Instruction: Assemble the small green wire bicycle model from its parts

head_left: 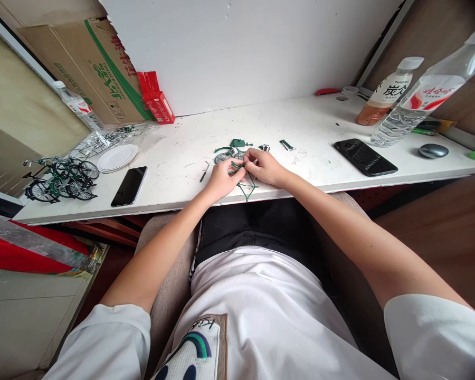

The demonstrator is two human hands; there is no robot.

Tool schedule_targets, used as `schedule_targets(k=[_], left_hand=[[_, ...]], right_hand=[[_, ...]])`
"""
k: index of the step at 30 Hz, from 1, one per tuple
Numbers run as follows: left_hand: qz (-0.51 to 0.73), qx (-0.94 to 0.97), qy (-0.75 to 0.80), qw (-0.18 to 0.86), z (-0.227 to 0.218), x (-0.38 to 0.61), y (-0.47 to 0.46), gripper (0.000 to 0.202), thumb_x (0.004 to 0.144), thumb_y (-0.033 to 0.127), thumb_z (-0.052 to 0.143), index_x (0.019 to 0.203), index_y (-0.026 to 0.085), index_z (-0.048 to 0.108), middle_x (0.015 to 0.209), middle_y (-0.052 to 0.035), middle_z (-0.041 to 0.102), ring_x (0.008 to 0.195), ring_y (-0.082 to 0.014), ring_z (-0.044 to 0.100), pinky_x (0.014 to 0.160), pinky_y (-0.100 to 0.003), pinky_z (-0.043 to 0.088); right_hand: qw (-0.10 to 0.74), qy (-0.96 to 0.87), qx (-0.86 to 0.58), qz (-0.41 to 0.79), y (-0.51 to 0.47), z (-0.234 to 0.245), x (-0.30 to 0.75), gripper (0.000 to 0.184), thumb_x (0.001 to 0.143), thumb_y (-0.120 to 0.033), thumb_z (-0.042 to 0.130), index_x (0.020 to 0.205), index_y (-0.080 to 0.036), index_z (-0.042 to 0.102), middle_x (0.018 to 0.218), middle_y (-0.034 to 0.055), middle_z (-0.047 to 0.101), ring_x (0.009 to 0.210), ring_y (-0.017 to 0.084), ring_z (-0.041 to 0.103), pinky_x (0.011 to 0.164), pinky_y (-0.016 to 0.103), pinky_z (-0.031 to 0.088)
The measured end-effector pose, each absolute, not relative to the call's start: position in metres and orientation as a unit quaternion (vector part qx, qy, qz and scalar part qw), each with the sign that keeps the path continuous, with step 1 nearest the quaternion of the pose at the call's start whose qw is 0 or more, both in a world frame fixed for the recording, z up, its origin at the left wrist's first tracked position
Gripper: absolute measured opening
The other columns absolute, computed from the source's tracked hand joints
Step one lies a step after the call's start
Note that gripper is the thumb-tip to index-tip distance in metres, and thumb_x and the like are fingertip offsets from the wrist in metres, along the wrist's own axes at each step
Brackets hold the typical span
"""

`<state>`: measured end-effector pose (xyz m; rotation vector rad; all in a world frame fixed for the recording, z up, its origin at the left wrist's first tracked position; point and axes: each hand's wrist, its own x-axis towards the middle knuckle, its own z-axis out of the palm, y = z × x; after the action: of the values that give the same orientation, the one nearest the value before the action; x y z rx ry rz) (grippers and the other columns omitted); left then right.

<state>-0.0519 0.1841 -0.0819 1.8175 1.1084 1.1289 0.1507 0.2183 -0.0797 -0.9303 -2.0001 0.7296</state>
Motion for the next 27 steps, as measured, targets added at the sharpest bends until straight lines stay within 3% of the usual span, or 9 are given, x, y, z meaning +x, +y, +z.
schedule_targets(k=[27], left_hand=[[0.437,0.705,0.436,0.350,-0.0791,-0.0507,0.1816,0.016,0.099,0.022,0.076,0.114,0.017,0.074,0.091,-0.0054,0.081,0.080,-0.0199,0.082,0.089,-0.034,0.067]], right_hand=[[0.393,-0.792,-0.364,0.292,0.2164,-0.0773,0.1509,0.008,0.088,-0.029,0.062,0.090,-0.024,0.056,0.085,0.0016,0.062,0.077,0.021,0.054,0.075,0.036,0.044]])
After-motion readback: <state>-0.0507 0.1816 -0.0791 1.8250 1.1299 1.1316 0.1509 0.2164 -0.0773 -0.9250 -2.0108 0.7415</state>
